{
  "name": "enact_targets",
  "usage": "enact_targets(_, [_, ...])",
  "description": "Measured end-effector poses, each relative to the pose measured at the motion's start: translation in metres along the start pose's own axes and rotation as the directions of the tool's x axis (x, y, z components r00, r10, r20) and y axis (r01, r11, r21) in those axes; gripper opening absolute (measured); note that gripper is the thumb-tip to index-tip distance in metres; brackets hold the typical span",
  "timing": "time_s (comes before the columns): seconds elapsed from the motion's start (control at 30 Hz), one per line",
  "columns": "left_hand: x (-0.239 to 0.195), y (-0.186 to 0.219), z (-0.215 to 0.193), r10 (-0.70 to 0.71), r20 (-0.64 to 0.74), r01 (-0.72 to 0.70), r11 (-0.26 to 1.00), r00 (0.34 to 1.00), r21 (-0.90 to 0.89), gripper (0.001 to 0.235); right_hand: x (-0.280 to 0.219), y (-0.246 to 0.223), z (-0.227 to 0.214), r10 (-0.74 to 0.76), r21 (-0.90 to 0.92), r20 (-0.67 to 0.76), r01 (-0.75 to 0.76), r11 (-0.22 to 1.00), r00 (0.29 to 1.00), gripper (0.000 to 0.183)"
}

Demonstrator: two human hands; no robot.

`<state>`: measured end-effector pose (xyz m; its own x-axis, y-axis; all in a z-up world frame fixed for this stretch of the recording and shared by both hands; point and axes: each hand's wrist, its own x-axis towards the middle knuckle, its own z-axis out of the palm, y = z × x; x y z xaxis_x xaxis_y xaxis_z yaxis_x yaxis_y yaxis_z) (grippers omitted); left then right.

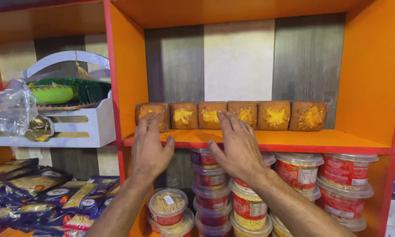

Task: The person takes square baked cakes from a shelf and places them into a plastic crate one by one, then repeats the process by taking more cakes from the shelf and placing them into the crate.

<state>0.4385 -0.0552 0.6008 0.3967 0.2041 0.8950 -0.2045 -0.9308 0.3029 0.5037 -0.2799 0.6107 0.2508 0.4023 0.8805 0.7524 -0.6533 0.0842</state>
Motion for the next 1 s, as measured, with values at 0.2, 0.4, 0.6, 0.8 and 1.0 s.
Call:
enact_targets(0.2, [0.031, -0.050, 0.003, -0.242, 0.015, 0.239, 0.967, 0.970, 0.091, 0.078, 0.051, -0.012, 0.053, 0.102, 0.193, 0.139, -0.128, 0.973, 0.985, 0.077])
enact_targets(0.4, [0.035, -0.086, 0.004, -0.315, 0.196, 0.304, 0.949, 0.929, 0.086, 0.084, 0.096, -0.048, 0.086, 0.209, 0.347, 0.357, -0.337, 0.875, 0.910, 0.087])
enact_targets(0.6, [0.053, -0.112, 0.018, -0.394, 0.306, 0.375, 0.919, 0.867, 0.121, 0.091, 0.123, -0.063, 0.132, 0.297, 0.437, 0.470, -0.511, 0.740, 0.831, 0.106])
enact_targets(0.8, [0.067, -0.096, 0.004, -0.432, 0.385, 0.444, 0.894, 0.816, 0.062, 0.085, 0.137, -0.075, 0.158, 0.266, 0.601, 0.400, -0.470, 0.646, 0.877, 0.061])
enact_targets(1.0, [0.078, -0.109, 0.017, -0.443, 0.343, 0.465, 0.885, 0.829, 0.018, 0.061, 0.143, -0.080, 0.156, 0.316, 0.779, 0.387, -0.491, 0.391, 0.866, 0.072])
